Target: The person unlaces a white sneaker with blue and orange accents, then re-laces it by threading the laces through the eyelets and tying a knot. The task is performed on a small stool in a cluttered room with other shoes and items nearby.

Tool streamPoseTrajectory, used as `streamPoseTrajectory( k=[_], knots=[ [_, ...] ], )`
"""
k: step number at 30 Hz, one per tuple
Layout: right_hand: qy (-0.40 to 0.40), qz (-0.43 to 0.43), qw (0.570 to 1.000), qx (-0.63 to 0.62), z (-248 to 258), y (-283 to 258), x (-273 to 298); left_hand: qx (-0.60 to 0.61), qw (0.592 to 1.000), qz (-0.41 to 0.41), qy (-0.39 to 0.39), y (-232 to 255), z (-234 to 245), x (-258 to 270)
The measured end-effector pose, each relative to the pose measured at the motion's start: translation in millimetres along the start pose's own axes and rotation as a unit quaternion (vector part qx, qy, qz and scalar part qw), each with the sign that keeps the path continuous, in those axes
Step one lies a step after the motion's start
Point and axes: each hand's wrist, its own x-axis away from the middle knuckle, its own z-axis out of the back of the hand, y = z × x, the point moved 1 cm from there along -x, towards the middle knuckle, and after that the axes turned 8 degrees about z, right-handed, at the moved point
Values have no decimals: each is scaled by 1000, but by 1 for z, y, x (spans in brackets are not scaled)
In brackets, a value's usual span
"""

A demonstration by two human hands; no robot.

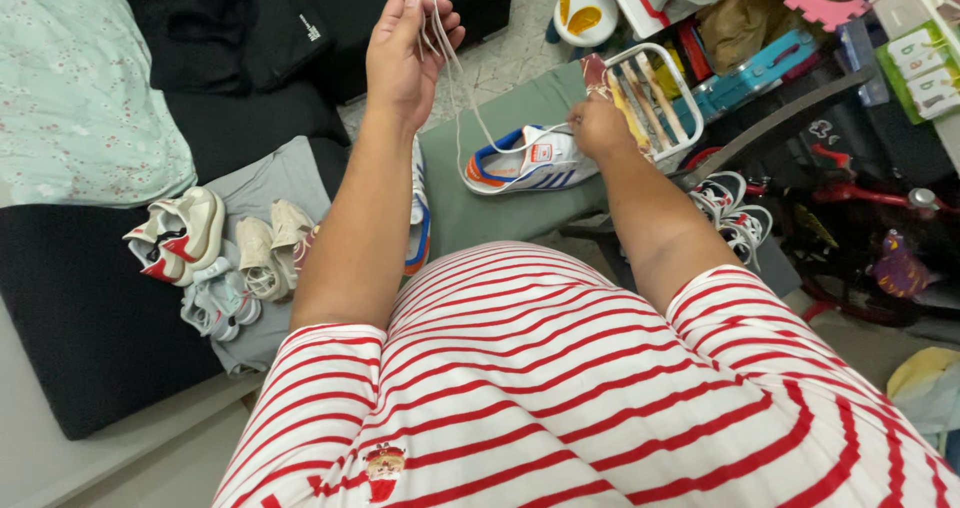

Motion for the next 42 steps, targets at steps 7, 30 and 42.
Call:
streamPoseTrajectory(
  k=[7, 30, 42],
  knots=[
    [-2, 15, 1000, 21, -15, -7, -12, 1, 999, 25, 22, 1, 13, 13],
    [195, -111, 955, -192, -46, -77, -24, -121, 992, 17, -25, 20, 14, 45],
    [148, -247, 858, -424, -52, -183, 12, -247, 967, 38, -58, 38, 26, 93]
  ],
)
